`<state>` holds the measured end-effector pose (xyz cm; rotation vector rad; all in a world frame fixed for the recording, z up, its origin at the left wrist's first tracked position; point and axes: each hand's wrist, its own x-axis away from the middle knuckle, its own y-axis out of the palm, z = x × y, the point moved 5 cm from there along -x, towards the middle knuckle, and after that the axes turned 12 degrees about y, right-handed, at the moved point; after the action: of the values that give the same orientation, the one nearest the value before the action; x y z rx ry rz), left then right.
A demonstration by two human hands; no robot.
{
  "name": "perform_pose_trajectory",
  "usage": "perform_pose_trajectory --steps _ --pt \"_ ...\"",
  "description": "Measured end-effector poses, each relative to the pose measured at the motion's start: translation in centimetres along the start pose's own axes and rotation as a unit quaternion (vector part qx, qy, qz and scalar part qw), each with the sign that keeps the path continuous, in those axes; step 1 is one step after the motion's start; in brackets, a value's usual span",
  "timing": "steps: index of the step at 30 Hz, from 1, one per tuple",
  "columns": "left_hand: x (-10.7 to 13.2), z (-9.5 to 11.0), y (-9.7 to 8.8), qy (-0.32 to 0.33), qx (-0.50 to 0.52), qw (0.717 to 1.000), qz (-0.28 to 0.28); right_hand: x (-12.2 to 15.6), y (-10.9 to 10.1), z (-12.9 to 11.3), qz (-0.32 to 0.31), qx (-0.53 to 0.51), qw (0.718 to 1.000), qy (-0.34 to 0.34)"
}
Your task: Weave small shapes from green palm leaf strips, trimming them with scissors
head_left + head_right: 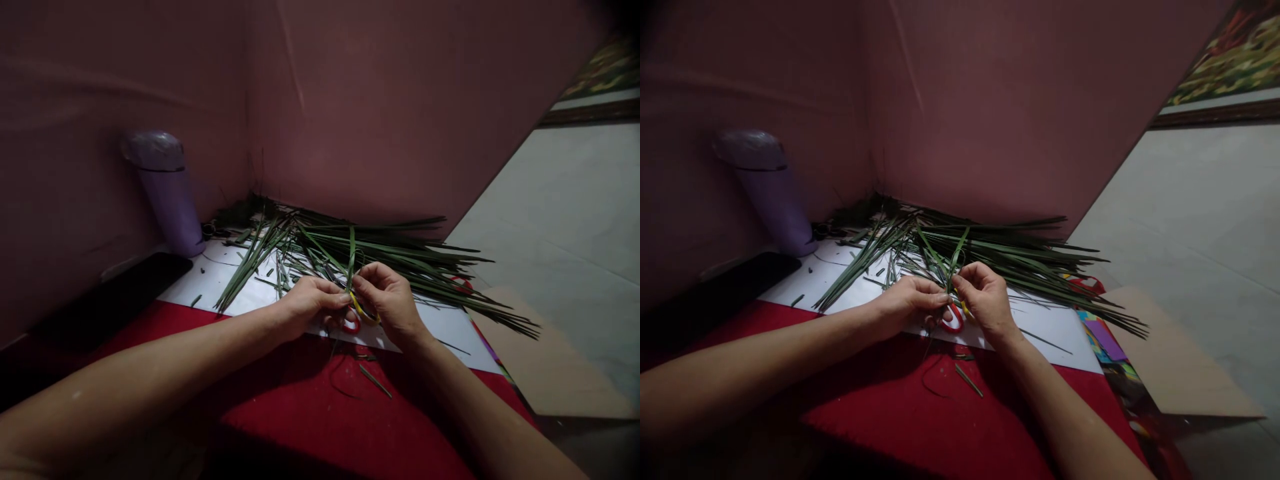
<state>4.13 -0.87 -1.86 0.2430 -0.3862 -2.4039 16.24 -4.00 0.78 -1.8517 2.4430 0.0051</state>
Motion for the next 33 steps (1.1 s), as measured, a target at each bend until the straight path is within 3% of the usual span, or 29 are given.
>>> perform_pose_trajectory --steps 12,18,25,33 --pt "0.2 -0.2 0.2 -0.015 -0.020 0.999 -0.024 -0.3 0.2 -0.1 -0.033 0.028 0.998 -0.034" --pt "0.1 -0.4 0.2 -0.019 -0.002 0.999 -0.036 -0.1 0.5 0.4 -0.033 0.016 0.999 -0.012" --pt "0.2 -0.2 0.2 -0.031 -0.003 0.999 -0.008 -0.2 0.4 1.4 0.004 0.006 1.000 -0.016" --pt "0.1 -0.3 0.3 -0.029 0.008 0.999 -0.026 0.0 0.6 1.8 -0.018 -0.049 0.998 0.018"
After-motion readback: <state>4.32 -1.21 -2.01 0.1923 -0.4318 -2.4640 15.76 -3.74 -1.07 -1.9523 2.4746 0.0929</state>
